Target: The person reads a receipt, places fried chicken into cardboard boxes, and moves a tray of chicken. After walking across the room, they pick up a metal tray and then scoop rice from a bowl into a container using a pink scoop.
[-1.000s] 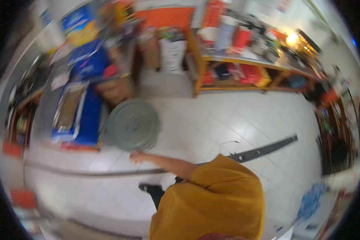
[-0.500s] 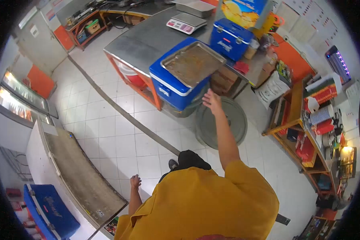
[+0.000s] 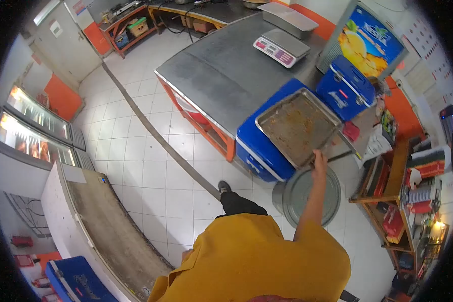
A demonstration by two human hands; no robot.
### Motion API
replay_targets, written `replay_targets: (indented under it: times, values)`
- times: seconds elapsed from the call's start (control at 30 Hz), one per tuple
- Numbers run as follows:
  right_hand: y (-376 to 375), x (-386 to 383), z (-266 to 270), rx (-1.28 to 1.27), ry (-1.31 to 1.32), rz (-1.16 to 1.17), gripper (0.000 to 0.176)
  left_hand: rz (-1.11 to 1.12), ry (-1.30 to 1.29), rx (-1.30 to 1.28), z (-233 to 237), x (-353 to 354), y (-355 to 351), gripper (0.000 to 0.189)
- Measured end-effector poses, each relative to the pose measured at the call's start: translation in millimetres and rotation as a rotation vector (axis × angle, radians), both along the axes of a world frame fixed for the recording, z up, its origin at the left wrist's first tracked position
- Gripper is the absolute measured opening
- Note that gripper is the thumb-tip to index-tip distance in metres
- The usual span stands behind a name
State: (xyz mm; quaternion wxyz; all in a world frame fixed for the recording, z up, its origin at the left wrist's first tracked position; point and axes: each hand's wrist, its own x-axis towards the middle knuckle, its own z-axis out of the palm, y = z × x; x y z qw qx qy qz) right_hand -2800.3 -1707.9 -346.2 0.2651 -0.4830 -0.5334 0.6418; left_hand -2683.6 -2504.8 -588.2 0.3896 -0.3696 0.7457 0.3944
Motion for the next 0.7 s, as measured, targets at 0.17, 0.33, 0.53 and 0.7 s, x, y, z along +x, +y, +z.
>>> replay_targets:
  times: [0.17, 0.33, 0.53, 0.7]
  values:
    - [-20, -94, 67, -0.055, 0.106, -0.141, 0.036, -0.201, 0.079, -0.013, 86, -59, -125, 0.031]
    - [1, -235, 99, -0.08, 0.28, -0.095, 0.057, -0.361, 0.18, 0.009, 13, -238, 61, 0.032]
    - [73, -421, 61, -0.032, 0.421, -0.212, 0.041, 0.034, 0.175, 0.231, 56, -456, 127, 0.031]
    - [133, -552, 28, -0.077, 0.388, -0.46, 0.048, -0.002, 0.277, 0.246, 40, -598, 134, 0.026]
